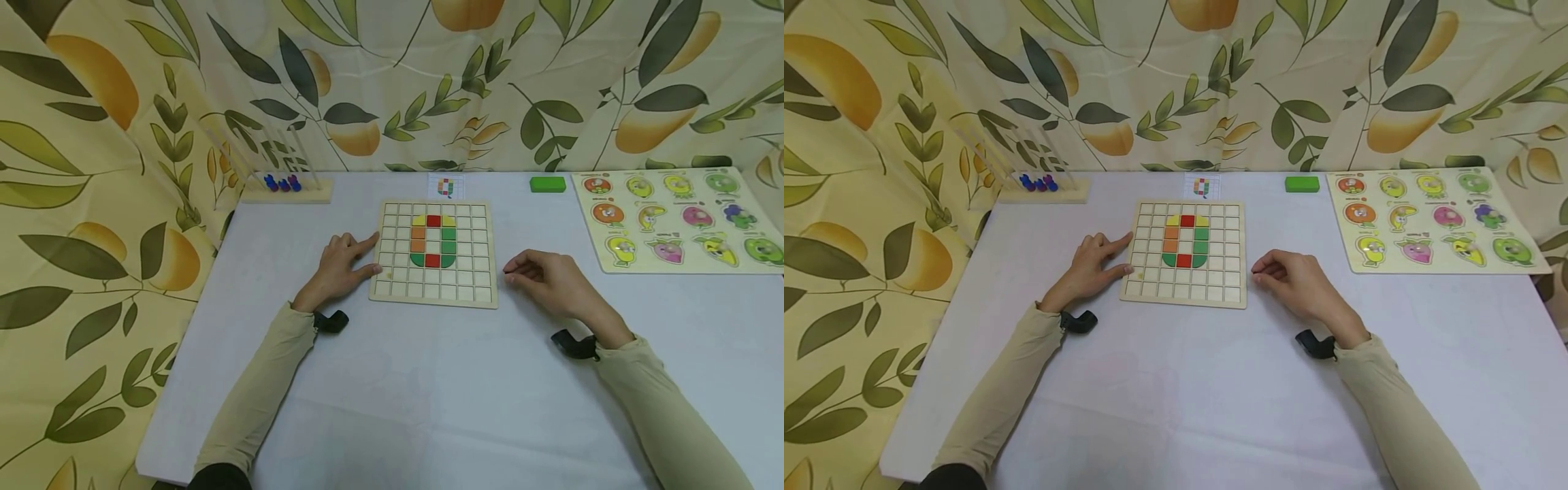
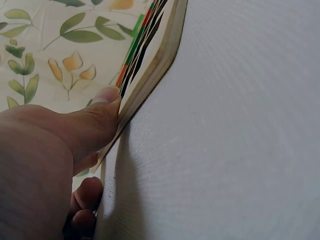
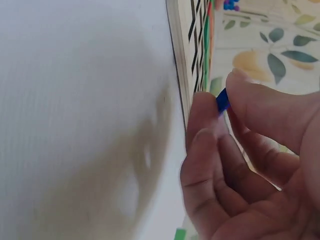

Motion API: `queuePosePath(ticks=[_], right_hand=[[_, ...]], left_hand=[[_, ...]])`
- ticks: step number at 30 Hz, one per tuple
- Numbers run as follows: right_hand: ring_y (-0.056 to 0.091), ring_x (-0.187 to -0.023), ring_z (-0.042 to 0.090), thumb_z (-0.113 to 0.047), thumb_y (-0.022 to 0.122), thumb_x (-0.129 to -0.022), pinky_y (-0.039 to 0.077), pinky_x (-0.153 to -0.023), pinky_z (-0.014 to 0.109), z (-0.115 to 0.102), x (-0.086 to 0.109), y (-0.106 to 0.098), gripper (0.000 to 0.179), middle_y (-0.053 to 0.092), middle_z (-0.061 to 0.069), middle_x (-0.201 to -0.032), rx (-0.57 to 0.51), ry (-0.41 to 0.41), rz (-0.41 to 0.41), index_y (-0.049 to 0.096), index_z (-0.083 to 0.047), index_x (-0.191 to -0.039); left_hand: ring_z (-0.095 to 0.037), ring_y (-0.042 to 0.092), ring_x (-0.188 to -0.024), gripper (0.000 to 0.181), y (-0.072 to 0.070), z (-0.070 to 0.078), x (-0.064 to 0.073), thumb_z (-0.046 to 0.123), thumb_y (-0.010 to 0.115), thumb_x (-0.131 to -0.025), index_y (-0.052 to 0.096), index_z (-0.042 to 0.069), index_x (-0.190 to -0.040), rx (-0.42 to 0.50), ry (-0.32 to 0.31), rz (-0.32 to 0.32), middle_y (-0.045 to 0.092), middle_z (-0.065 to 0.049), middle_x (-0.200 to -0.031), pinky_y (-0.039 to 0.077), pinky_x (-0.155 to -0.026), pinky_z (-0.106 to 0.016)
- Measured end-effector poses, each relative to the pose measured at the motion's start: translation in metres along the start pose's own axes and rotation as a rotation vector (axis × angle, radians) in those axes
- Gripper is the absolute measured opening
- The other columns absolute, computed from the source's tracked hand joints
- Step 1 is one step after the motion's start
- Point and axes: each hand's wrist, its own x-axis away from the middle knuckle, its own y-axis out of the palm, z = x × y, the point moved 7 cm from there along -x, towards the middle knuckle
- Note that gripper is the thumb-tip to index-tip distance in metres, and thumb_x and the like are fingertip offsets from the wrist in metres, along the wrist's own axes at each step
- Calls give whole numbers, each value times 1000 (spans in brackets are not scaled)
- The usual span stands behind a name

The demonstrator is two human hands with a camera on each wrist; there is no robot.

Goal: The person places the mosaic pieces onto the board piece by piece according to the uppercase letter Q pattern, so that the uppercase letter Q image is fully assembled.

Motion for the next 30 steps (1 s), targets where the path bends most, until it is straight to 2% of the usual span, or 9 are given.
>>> queuePosePath(ticks=[5, 13, 21, 30], right_hand=[[75, -86, 20, -7, 83, -93, 54, -73, 13, -2, -3, 6, 12, 80, 10, -99, -58, 30, 28, 79, -5, -104], [76, -84, 17, -15, 83, -94, 56, -72, 18, -3, -8, 18, 14, 80, 9, -98, -134, 99, 32, 79, -8, -106], [74, -87, 17, -16, 80, -97, 55, -76, 17, -12, -16, 29, 17, 79, 7, -100, -162, 48, -6, 78, -8, -111], [70, -84, 16, -17, 77, -99, 54, -74, 19, -22, -25, 37, 15, 78, 9, -98, -192, 10, -20, 77, -5, -109]], left_hand=[[-23, 32, -88, 71, 0, 0, 0, 34, 76, -99, 47, 16, -160, -5, 8, 3, 50, -12, -100, 25, -82, -35], [-23, 32, -89, 71, 0, 0, 0, 35, 76, -99, 46, 17, -161, 7, -8, -10, 49, -11, -101, 25, -82, -35], [-23, 32, -89, 70, 0, 0, 0, 35, 75, -100, 46, 18, -161, 12, -11, -11, 50, -11, -101, 24, -83, -35], [-23, 32, -90, 71, 1, -1, -1, 37, 75, -100, 45, 18, -162, 14, -15, -21, 49, -10, -101, 24, -83, -35]])
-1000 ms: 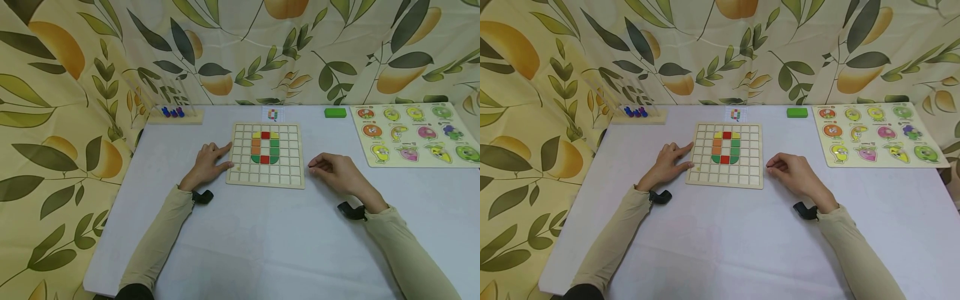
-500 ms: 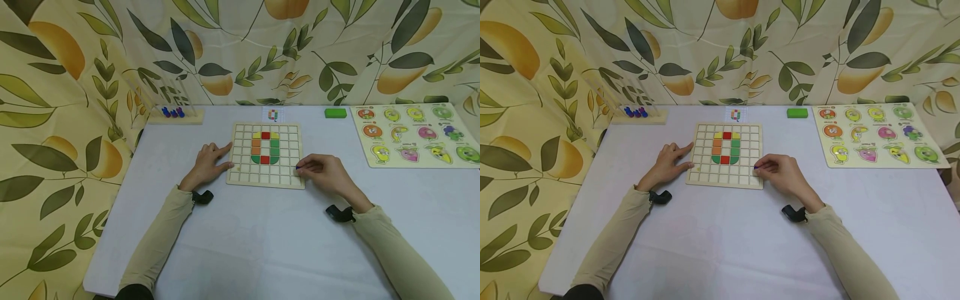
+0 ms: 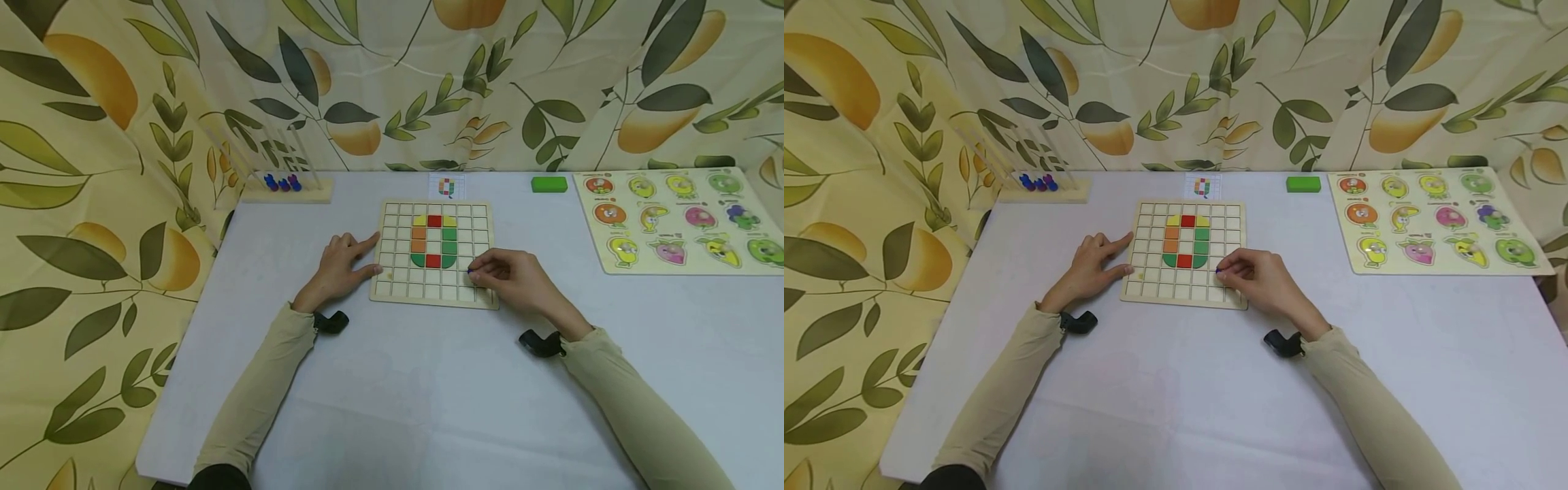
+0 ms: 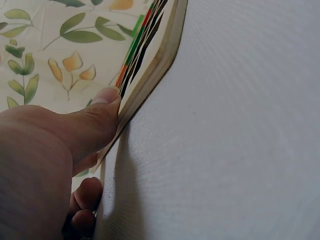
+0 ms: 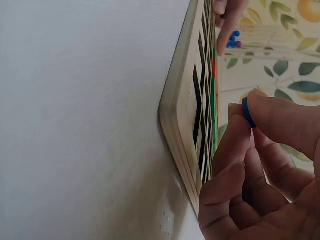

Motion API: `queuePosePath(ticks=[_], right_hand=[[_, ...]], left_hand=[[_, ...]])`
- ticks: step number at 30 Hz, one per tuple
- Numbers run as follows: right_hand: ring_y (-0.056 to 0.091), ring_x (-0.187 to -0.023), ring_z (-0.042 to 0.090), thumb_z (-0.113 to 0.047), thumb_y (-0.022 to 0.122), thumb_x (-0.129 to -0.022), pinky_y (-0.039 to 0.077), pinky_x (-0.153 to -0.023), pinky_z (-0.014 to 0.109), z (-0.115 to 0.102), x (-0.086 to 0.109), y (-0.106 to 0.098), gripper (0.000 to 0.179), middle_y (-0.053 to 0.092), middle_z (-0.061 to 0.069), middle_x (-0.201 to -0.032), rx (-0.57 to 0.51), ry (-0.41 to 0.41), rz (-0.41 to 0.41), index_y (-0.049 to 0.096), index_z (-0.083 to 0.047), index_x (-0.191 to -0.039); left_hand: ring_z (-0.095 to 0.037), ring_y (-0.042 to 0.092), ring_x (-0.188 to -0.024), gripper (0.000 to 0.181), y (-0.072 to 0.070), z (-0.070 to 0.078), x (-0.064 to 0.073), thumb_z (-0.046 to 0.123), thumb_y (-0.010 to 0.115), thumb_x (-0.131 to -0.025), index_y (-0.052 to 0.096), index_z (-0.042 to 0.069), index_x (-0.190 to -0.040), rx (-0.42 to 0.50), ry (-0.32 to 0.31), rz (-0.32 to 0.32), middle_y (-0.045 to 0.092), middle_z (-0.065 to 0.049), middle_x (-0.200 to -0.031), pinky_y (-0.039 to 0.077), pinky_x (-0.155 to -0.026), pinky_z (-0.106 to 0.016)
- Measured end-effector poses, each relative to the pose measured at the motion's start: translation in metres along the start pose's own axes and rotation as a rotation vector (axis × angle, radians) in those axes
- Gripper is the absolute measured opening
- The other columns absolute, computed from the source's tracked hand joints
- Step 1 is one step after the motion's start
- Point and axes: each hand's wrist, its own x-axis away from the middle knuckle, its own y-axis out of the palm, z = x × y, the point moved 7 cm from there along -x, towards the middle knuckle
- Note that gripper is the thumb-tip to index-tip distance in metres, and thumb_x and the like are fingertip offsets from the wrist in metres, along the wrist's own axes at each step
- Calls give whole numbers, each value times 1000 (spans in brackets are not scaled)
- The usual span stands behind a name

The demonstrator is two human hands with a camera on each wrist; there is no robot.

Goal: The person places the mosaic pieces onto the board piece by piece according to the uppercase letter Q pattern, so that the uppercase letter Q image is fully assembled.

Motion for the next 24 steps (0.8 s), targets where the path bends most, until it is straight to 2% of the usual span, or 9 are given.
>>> queuePosePath(ticks=[7, 14, 24], right_hand=[[67, -79, 16, -17, 78, -99, 51, -69, 21, -2, -9, 6, 12, 77, 6, -92, 27, -15, -1, 78, -7, -107], [66, -75, 17, -22, 80, -97, 50, -67, 23, -6, -17, 15, 14, 78, 3, -87, 56, -2, -37, 82, -9, -103], [67, -78, 15, -16, 83, -94, 51, -67, 23, -16, -20, 23, 13, 82, 5, -95, 104, -41, -62, 85, -8, -103]], left_hand=[[-23, 33, -90, 71, 1, -2, -1, 37, 75, -100, 45, 19, -162, -6, -7, 0, 49, -10, -101, 24, -83, -35], [-23, 32, -90, 71, 0, -1, 0, 37, 74, -100, 45, 19, -162, -4, -7, 2, 49, -10, -101, 24, -83, -35], [-23, 32, -91, 71, 0, -3, -1, 37, 75, -100, 46, 19, -161, -5, -12, 0, 48, -9, -100, 24, -83, -35]])
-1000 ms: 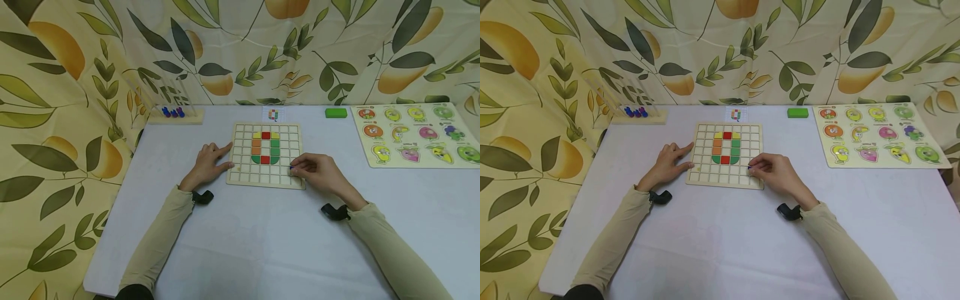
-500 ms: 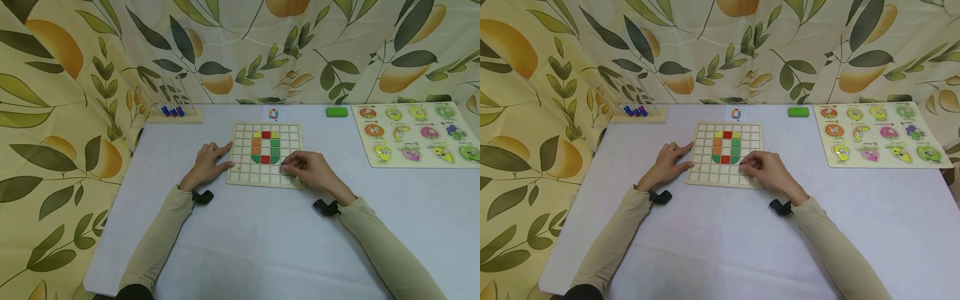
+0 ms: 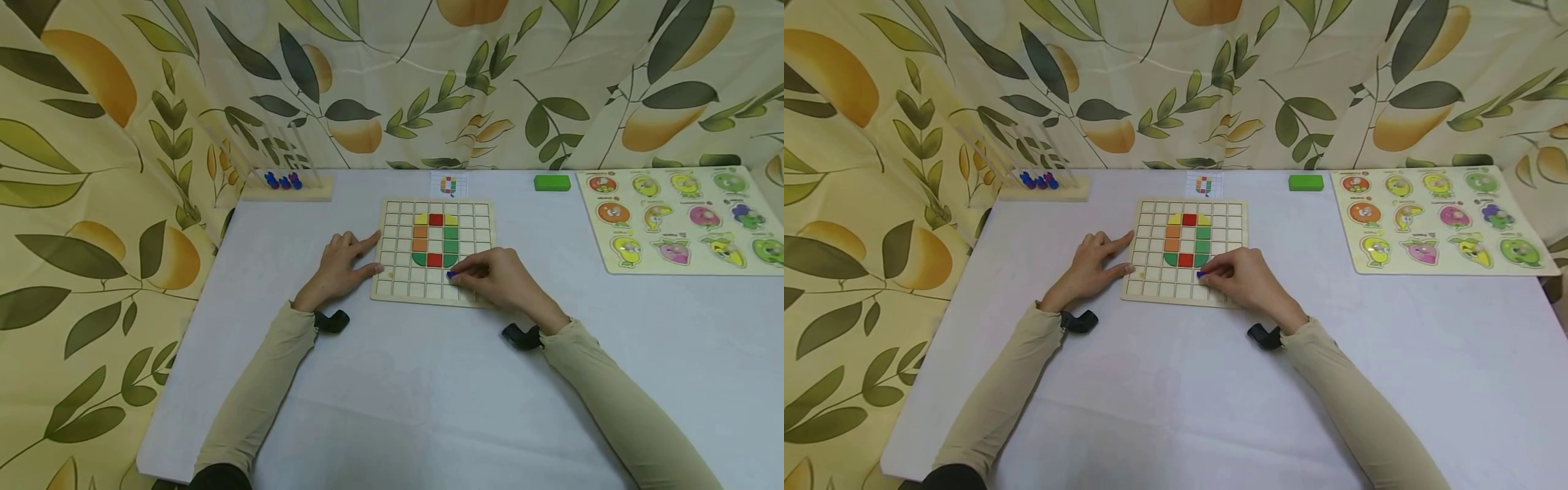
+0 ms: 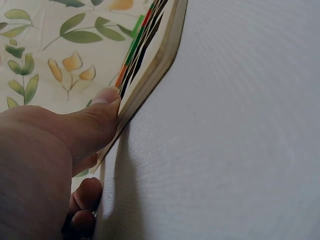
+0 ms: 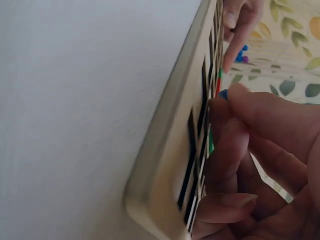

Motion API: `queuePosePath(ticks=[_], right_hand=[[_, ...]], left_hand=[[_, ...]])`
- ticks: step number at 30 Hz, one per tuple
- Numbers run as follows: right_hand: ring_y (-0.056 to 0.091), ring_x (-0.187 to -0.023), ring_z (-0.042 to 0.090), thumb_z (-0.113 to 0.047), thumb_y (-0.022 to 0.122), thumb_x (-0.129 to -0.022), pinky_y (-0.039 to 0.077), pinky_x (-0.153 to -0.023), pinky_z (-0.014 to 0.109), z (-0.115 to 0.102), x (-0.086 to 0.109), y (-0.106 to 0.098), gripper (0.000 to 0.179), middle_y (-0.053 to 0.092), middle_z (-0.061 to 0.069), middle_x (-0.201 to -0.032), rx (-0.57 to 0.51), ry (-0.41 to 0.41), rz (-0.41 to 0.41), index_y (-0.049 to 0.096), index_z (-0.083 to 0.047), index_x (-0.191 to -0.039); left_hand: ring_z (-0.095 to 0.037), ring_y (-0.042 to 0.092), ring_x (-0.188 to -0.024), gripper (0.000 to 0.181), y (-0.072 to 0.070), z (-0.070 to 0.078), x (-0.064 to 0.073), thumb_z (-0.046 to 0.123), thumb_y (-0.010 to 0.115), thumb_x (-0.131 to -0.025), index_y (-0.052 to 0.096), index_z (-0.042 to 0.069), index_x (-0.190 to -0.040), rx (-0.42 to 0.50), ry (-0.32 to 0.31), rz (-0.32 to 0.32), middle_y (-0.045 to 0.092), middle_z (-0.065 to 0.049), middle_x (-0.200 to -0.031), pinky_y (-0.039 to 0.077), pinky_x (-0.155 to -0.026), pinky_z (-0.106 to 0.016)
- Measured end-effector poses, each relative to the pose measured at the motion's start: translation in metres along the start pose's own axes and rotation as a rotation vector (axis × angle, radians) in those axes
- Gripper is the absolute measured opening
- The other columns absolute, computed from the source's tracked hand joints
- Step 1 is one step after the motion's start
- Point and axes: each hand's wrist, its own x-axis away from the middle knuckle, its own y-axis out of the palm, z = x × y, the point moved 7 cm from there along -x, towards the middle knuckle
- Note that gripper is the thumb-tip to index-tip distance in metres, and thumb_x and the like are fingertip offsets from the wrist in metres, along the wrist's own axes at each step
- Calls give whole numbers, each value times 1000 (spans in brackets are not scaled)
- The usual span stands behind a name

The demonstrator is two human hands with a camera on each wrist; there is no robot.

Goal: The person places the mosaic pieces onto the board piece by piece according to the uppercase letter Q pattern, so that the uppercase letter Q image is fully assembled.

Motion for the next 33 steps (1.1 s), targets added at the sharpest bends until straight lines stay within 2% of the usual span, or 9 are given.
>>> queuePosePath(ticks=[11, 18, 23, 33], right_hand=[[67, -78, 15, -14, 83, -93, 50, -67, 24, -12, 0, 2, 15, 82, 10, -95, 62, -35, 8, 85, -3, -103], [61, -71, 15, -18, 85, -92, 46, -63, 26, -11, -1, 5, 14, 79, 5, -85, 120, 1, 3, 84, -5, -96], [59, -67, 14, -19, 87, -89, 45, -60, 27, -10, -1, 4, 13, 76, 1, -78, 142, -5, 7, 83, -7, -90], [60, -66, 13, -16, 85, -90, 46, -61, 27, -8, -1, 5, 9, 72, -2, -74, 134, -4, -11, 81, -8, -88]], left_hand=[[-22, 33, -89, 71, -1, 2, -1, 36, 76, -99, 46, 17, -161, -15, 27, 11, 50, -12, -101, 26, -84, -36], [-22, 33, -88, 71, -2, 2, 0, 36, 77, -98, 47, 16, -160, -26, 31, 16, 51, -12, -101, 27, -84, -36], [-22, 33, -88, 71, -1, 2, 0, 35, 76, -99, 47, 16, -160, -26, 32, 17, 50, -12, -100, 26, -83, -36], [-22, 32, -88, 71, 0, 1, 0, 37, 75, -100, 46, 19, -161, -21, 14, 9, 50, -11, -101, 25, -82, -34]])
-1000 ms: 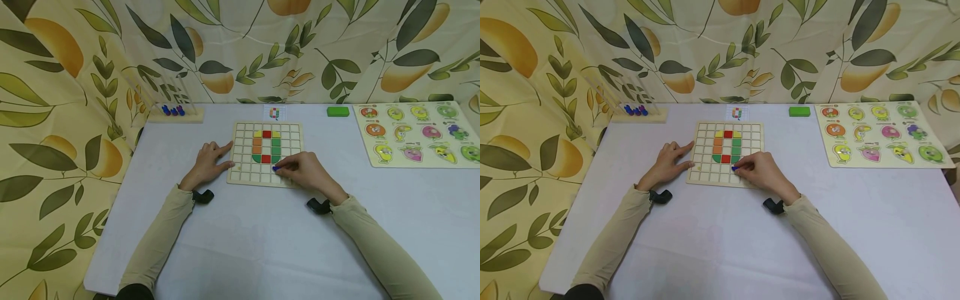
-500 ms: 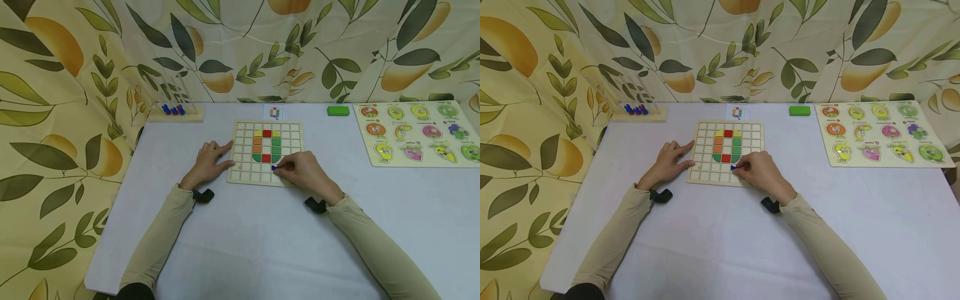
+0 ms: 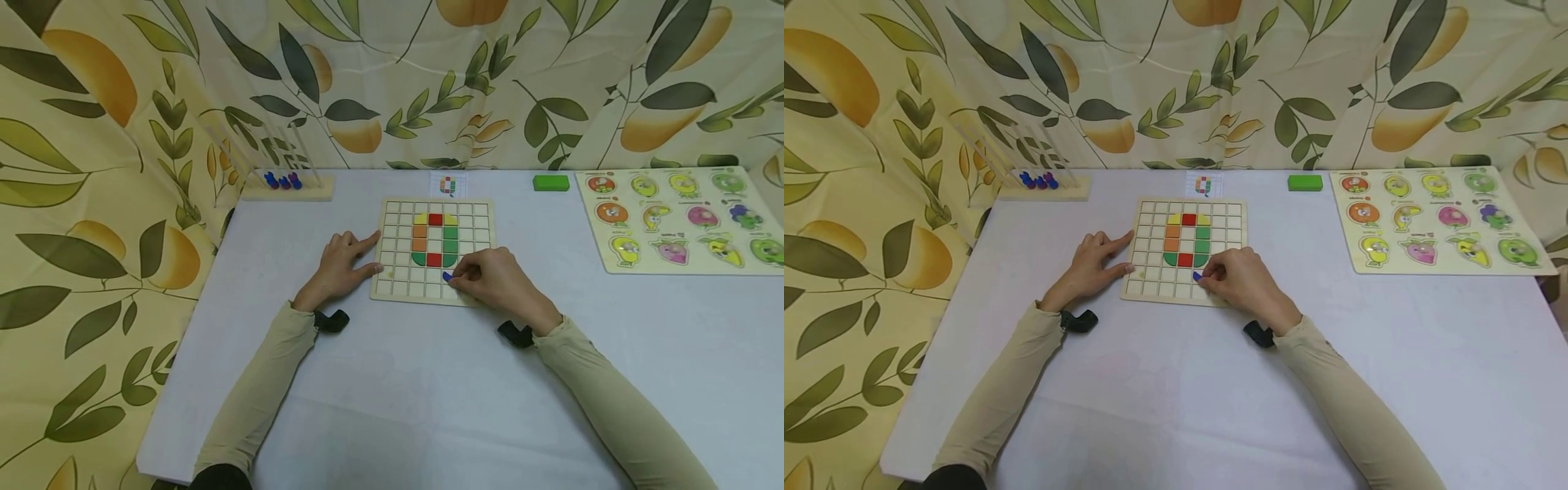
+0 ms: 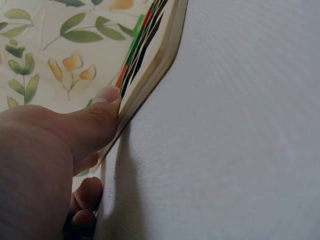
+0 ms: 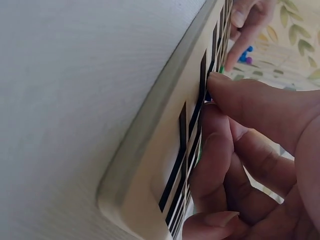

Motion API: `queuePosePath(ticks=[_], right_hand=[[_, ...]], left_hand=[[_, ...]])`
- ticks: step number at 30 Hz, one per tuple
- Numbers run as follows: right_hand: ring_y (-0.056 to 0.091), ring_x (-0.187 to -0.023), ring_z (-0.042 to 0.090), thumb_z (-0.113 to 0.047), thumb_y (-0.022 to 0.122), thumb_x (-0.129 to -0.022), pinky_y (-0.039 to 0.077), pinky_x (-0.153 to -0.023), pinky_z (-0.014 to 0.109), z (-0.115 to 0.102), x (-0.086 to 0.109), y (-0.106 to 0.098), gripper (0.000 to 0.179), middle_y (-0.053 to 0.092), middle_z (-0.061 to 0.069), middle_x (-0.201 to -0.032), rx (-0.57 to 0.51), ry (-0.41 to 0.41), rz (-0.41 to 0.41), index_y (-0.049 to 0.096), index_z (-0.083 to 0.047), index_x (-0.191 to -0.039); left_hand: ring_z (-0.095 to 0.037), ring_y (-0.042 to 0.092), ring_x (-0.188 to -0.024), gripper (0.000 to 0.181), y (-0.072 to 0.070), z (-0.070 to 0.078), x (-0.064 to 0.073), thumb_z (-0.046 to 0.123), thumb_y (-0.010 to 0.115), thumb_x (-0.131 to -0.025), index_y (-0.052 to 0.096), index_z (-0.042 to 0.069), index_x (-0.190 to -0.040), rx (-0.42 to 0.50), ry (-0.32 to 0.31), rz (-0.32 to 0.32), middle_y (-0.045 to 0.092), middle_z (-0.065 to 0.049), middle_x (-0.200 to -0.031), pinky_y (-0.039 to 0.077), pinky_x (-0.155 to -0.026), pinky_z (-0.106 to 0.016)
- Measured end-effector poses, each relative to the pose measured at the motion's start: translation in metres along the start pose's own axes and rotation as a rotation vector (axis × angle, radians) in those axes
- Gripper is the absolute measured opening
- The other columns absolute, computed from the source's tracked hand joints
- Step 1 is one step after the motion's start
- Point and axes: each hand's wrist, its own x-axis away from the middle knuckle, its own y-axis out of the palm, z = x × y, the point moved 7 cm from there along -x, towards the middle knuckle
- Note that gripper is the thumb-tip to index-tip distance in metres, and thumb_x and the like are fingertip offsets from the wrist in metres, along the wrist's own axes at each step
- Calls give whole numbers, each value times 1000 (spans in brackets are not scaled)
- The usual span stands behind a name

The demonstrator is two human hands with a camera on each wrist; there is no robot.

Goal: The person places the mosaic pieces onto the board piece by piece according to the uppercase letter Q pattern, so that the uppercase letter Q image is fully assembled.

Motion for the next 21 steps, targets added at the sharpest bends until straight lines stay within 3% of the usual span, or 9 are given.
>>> queuePosePath(ticks=[21], right_hand=[[61, -69, 13, -16, 87, -89, 48, -63, 24, 12, -1, 1, 11, 72, 0, -78, -101, 5, -36, 79, -7, -91]], left_hand=[[-23, 32, -88, 71, 0, 2, 0, 35, 77, -99, 47, 17, -160, 19, -6, 5, 49, -11, -99, 24, -82, -35]])
